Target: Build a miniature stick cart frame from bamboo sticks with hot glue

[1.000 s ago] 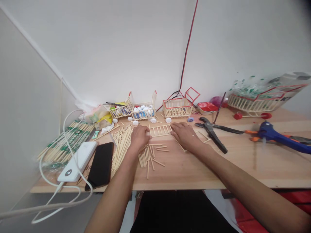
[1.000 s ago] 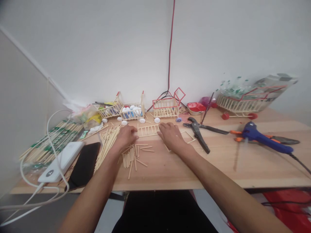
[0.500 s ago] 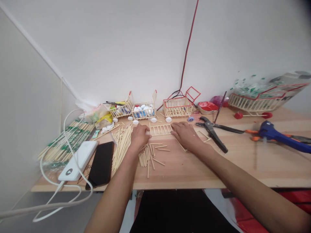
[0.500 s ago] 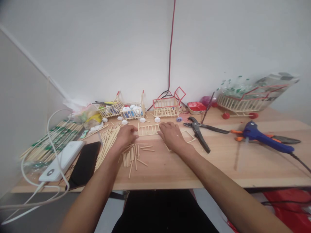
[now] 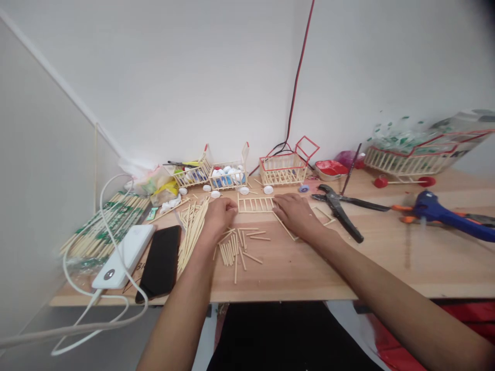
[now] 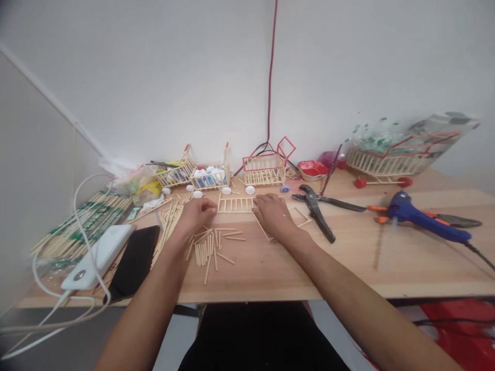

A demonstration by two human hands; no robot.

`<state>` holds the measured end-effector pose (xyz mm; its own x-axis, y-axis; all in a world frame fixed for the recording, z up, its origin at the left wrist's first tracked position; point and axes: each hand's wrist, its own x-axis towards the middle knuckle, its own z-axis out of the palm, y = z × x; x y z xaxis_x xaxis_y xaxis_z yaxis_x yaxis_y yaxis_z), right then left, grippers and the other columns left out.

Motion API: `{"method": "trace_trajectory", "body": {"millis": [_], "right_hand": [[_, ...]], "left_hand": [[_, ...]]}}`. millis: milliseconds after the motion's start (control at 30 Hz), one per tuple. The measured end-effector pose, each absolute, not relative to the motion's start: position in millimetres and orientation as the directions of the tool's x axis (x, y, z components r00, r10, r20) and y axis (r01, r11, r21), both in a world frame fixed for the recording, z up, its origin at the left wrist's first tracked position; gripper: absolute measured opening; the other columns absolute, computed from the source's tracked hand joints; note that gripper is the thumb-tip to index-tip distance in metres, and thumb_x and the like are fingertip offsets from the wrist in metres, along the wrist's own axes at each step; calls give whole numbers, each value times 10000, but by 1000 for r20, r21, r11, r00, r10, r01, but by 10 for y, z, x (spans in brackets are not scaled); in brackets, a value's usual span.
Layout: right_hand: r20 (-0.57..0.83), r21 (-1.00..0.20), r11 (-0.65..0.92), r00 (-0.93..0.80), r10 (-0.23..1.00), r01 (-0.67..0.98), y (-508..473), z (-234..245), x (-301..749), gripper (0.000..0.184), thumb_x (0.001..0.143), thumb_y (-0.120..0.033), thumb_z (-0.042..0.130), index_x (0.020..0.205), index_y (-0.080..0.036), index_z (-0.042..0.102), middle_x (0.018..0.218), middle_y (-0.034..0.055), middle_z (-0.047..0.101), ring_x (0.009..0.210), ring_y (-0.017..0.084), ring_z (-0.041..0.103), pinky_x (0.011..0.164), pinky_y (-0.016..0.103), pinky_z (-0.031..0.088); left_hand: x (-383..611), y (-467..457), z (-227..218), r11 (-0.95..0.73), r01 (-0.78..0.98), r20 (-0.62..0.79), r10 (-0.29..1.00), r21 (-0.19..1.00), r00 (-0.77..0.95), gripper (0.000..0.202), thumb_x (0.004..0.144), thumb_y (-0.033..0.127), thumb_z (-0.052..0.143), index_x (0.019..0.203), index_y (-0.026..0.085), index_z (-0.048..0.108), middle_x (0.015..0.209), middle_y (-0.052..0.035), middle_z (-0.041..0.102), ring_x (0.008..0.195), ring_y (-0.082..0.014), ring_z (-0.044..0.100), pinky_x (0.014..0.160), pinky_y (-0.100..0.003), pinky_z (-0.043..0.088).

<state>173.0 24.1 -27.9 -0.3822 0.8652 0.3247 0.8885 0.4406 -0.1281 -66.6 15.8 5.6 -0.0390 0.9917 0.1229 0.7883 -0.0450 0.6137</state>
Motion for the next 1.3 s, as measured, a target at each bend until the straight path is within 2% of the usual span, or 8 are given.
{"method": "trace_trajectory", "body": {"millis": [233, 500, 600, 767, 900, 1000, 1133, 1300], "right_hand": [[340, -187, 463, -385, 858, 866, 270, -292, 1744, 312, 950, -277, 395, 1103, -164, 642, 1220, 110, 651, 1137, 251, 534, 956, 355, 360], [447, -394, 507, -322, 835, 766, 323, -347, 1797, 379, 916, -220, 369, 1151, -134, 654, 1215, 118, 662, 1136, 215, 582, 991, 328, 406], [495, -418, 522, -295, 817, 744, 330, -338, 1820, 406, 901, -196, 364, 1183, -134, 649, 1250, 128, 644, 1177, 221, 566, 1015, 366, 410], [561, -451, 500, -201, 803, 739, 330, -295, 1879, 328, 882, -219, 437, 1099, -144, 671, 1105, 133, 694, 1033, 255, 611, 911, 395, 456], [444, -485, 367, -137, 885, 794, 312, -264, 1923, 270, 860, -193, 470, 1014, -130, 683, 1004, 119, 713, 921, 238, 621, 807, 328, 442], [331, -451, 299, -154, 931, 841, 289, -239, 1911, 220, 858, -203, 486, 900, -145, 694, 882, 90, 707, 819, 208, 609, 726, 288, 400], [298, -432, 267, -143, 944, 861, 291, -213, 1829, 195, 855, -231, 504, 853, -159, 686, 837, 71, 694, 774, 184, 589, 681, 269, 360], [243, -495, 186, -70, 968, 849, 353, -244, 1747, 170, 834, -304, 563, 792, -173, 663, 752, 53, 689, 684, 172, 576, 609, 262, 320]], "left_hand": [[-606, 112, 36, -36, 833, 127, 991, 552, -41, 51, 734, 200, 659, 750, 190, 707, 753, -28, 703, 742, -175, 621, 654, -280, 408], [-542, 59, 101, -14, 866, 114, 992, 500, -50, 56, 749, 233, 658, 726, 193, 689, 765, -32, 695, 768, -185, 615, 669, -287, 402], [-541, 61, 96, -11, 876, 109, 993, 481, -48, 54, 747, 237, 659, 724, 196, 686, 773, -34, 697, 780, -190, 617, 682, -290, 405], [-547, 76, 94, 31, 881, 102, 991, 471, -89, 117, 779, 278, 611, 728, 203, 684, 787, -46, 706, 787, -197, 622, 676, -291, 400], [-537, 76, 119, 65, 897, 116, 985, 437, -128, 185, 820, 291, 531, 755, 203, 680, 816, -66, 712, 797, -207, 624, 659, -293, 382], [-522, 62, 134, 66, 903, 107, 987, 424, -122, 193, 828, 296, 524, 771, 200, 682, 834, -75, 715, 813, -210, 623, 670, -291, 380], [-507, 46, 134, 50, 918, 100, 990, 394, -97, 228, 846, 289, 501, 764, 184, 686, 816, -95, 709, 811, -217, 617, 669, -295, 368], [-499, 36, 150, 46, 910, 85, 992, 411, -89, 252, 854, 306, 501, 724, 175, 672, 759, -83, 686, 731, -188, 589, 634, -283, 334]]}}
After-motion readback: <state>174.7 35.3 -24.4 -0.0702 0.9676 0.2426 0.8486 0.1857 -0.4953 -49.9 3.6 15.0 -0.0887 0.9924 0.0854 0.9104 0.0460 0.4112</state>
